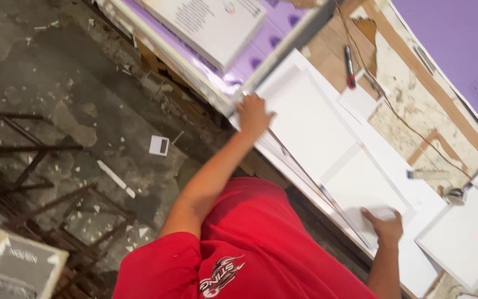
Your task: The person aligns a white book cover with a stack of printed pages on a workbench, then inserts the pages into the cover. They repeatedly open and close the assembled book to check alignment, then stack the finished unit with others. The person continues handling multiple book units, flipping through pages and organizing them on the table.
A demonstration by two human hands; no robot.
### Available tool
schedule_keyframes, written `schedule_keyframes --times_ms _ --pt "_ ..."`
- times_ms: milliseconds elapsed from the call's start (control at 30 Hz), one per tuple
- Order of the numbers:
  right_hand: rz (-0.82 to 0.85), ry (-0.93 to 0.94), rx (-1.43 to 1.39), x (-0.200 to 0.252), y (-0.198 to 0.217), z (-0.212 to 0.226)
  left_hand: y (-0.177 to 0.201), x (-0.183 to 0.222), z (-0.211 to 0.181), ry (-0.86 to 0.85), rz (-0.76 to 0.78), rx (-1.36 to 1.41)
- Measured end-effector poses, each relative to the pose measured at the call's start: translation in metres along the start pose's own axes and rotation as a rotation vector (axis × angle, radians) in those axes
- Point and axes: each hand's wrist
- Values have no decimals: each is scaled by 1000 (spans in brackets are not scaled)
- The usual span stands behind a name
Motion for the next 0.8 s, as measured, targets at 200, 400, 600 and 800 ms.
schedule_keyframes --times_ms 200,400,600,800 --pt "-390 -119 -8 18 -12 63 -31 -25 -8 -186 126 656" --pt "-471 -674 -758 70 -22 177 122 -60 -6 -194 822 984" --pt "-406 -557 -1139 75 -15 304 375 -104 41 -1121 709 969" --pt "-249 -260 -1271 30 -50 391 504 -222 106 -1743 603 945"
Point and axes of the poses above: each hand's wrist, its own x-axis away from the middle knuckle, its own y-axis out of the back of the hand, z = x × y, and after that the axes turned 11 degrees about y, right-handed
